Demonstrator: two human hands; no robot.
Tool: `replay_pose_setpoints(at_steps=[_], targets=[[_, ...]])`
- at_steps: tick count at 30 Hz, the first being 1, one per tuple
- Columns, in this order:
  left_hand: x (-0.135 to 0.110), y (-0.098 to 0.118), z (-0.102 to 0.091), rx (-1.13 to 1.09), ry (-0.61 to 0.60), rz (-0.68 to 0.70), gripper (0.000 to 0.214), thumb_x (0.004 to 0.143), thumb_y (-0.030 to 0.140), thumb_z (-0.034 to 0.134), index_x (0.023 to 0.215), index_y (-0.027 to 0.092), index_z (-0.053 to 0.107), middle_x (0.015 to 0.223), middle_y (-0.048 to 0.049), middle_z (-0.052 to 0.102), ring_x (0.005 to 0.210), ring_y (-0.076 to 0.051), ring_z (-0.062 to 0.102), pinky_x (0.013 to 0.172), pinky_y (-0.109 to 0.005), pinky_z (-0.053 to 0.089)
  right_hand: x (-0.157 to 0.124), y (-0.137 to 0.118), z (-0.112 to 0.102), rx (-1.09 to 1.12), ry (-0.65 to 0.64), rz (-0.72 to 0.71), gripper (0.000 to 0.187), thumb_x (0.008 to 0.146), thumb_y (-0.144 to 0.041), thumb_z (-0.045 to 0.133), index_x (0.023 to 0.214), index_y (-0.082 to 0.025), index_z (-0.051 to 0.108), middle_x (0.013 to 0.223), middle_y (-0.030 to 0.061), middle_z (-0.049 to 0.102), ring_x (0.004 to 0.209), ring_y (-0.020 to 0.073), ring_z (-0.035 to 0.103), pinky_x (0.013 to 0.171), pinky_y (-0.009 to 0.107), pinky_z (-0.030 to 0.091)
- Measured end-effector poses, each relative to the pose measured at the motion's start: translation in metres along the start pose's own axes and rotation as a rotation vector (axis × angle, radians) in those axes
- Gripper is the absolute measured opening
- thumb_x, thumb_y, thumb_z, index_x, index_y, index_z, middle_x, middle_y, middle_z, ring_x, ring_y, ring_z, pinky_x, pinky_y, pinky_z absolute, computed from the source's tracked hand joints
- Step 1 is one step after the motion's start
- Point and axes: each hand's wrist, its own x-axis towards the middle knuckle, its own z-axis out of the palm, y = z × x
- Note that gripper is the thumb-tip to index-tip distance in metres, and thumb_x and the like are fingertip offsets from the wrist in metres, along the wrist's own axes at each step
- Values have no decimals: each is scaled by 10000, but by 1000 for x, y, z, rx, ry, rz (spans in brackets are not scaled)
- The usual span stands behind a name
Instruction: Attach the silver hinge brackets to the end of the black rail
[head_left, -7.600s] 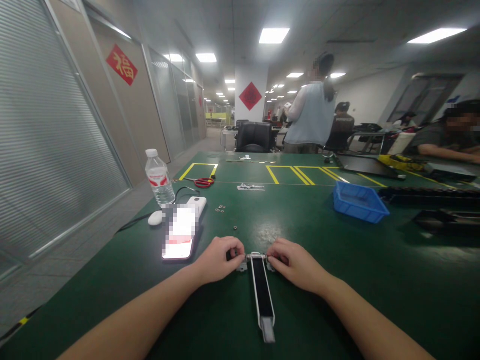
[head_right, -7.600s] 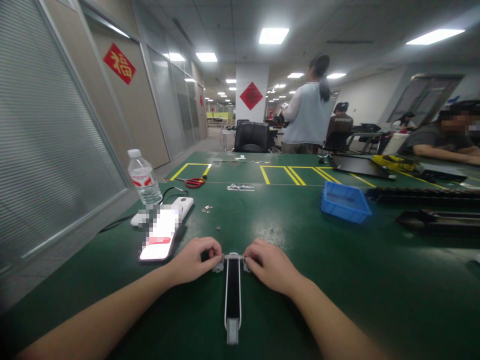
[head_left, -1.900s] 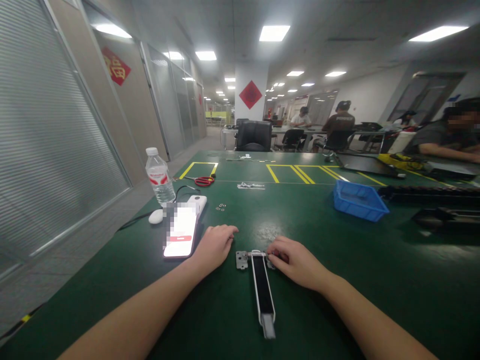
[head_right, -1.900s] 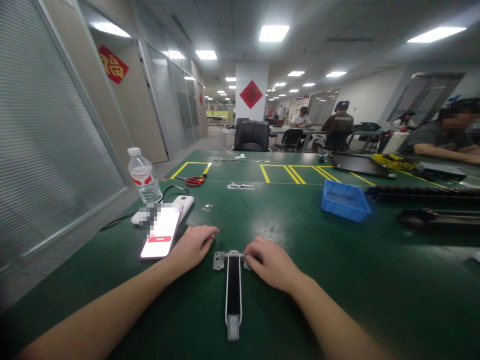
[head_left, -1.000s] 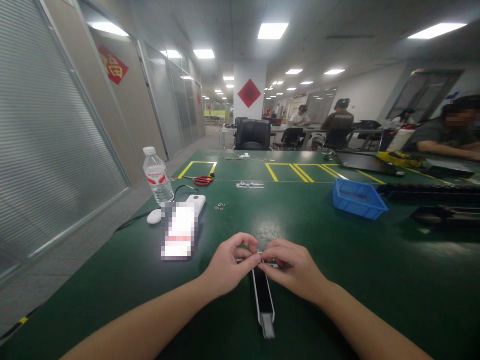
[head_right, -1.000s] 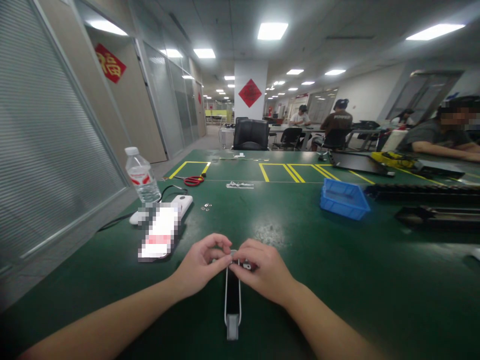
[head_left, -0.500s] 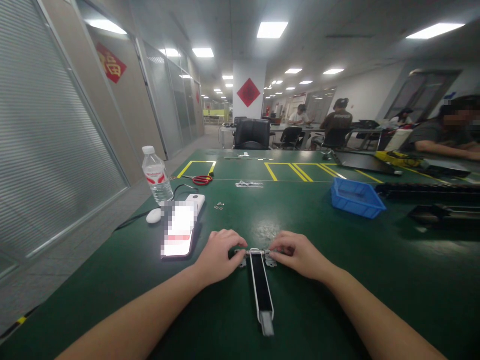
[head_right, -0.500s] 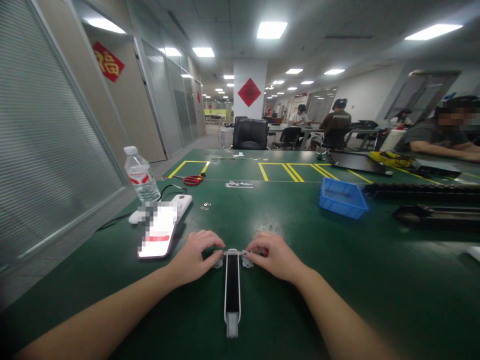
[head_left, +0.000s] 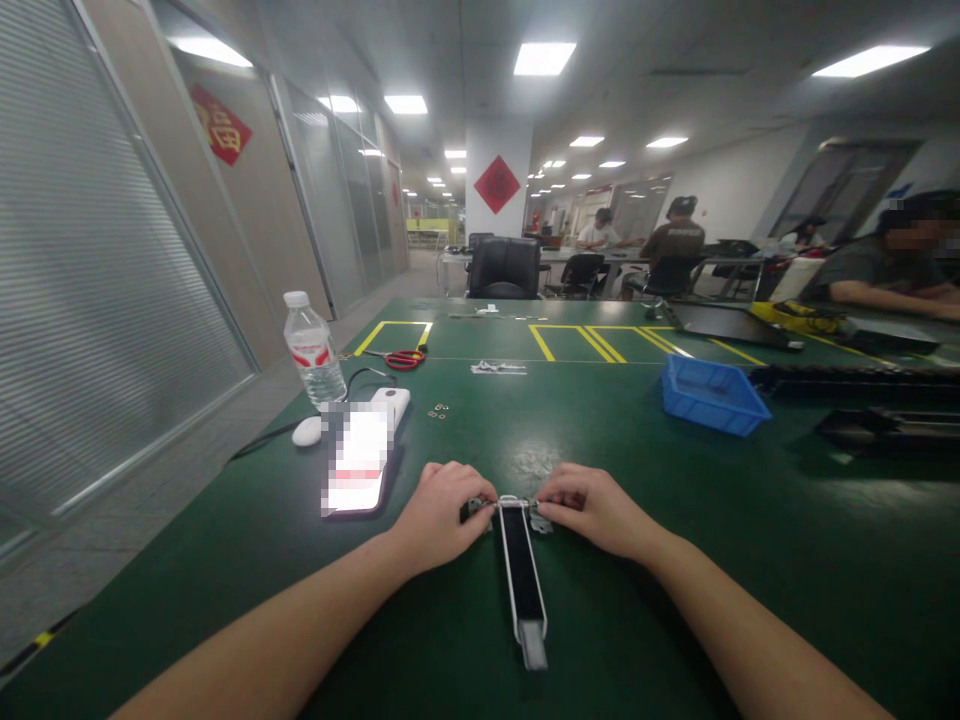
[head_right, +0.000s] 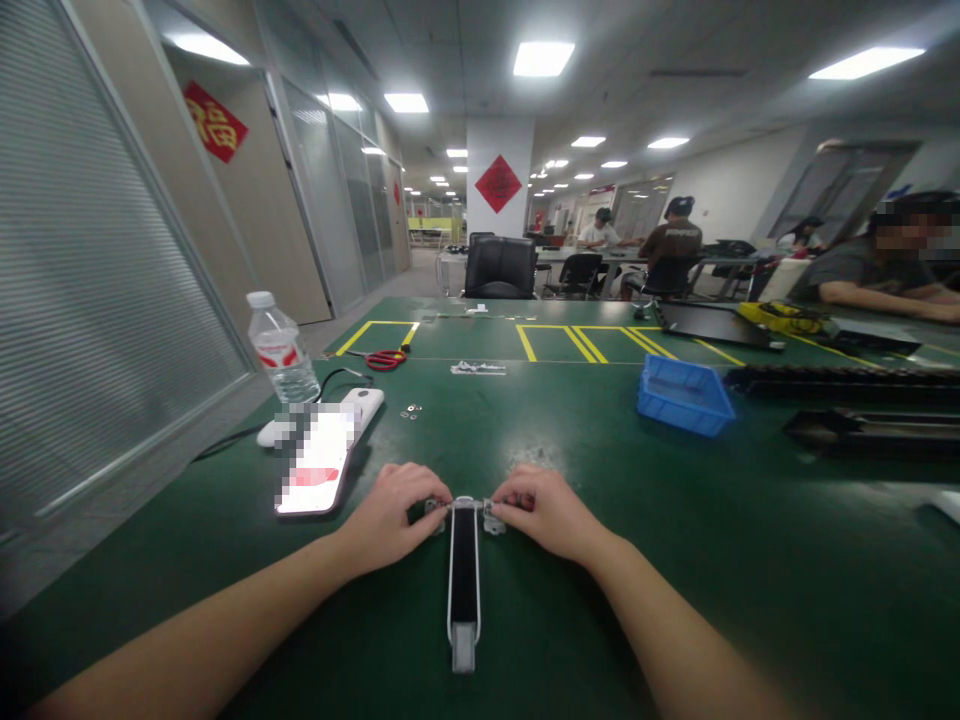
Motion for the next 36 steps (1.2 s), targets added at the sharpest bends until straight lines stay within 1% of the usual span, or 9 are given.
replay_pose_setpoints(at_steps=[6,9,13,19,23,26,30,33,36], targets=[[0,1,-1,0,-11,-13,101,835,208,546,888,216,632,896,-2,660,891,-194,554,788,-338,324,0,-3,0,-12,-21,17,138,856,-241,596,805,-177,707,730,12,556,640,124,510,580,243,406],[0,1,0,2,-3,-7,97,832,199,553,889,217,630,900,2,658,888,-193,553,788,-339,320,1,-5,0,-17,-21,23,127,862,-239,585,844,-181,697,748,12,553,643,124,507,587,245,406],[-1,0,0,-6,-4,-6,99,836,190,555,896,214,629,910,3,656,899,-190,553,792,-340,316,1,-7,1,-32,16,42,77,848,-211,590,828,-168,651,738,2,530,631,121,494,582,240,400],[-1,0,0,-7,-3,-9,101,828,176,560,895,212,626,913,6,657,900,-185,552,795,-339,318,1,-7,4,-51,19,14,156,878,-215,540,753,-167,620,757,14,542,663,129,505,611,249,402],[0,0,1,-3,3,-15,90,826,176,566,886,212,623,906,6,657,895,-187,554,794,-341,316,3,-7,9,-103,75,38,184,901,-233,497,765,-173,605,753,21,546,689,146,511,634,270,394],[0,0,2,-2,6,-12,89,830,178,564,887,215,622,908,8,657,896,-187,554,792,-342,315,3,-6,10,-90,97,38,199,915,-229,456,784,-177,596,747,21,538,695,151,512,644,277,394],[-1,0,1,-1,1,-14,87,832,183,565,886,215,625,911,7,656,903,-187,552,795,-342,317,1,-5,5,-20,63,21,70,848,-228,551,836,-177,597,771,8,510,621,122,474,583,251,386],[-1,0,1,-1,-1,-12,89,832,182,567,890,215,626,911,7,656,901,-185,551,795,-340,320,-1,-4,3,-14,32,-5,54,795,-217,615,836,-183,607,816,8,511,594,103,443,560,237,373],[-1,0,2,2,5,-6,87,834,181,568,890,215,626,908,9,654,898,-183,550,791,-338,319,-2,-4,3,-23,27,-22,33,788,-188,616,821,-186,618,833,8,515,571,89,418,555,233,362]])
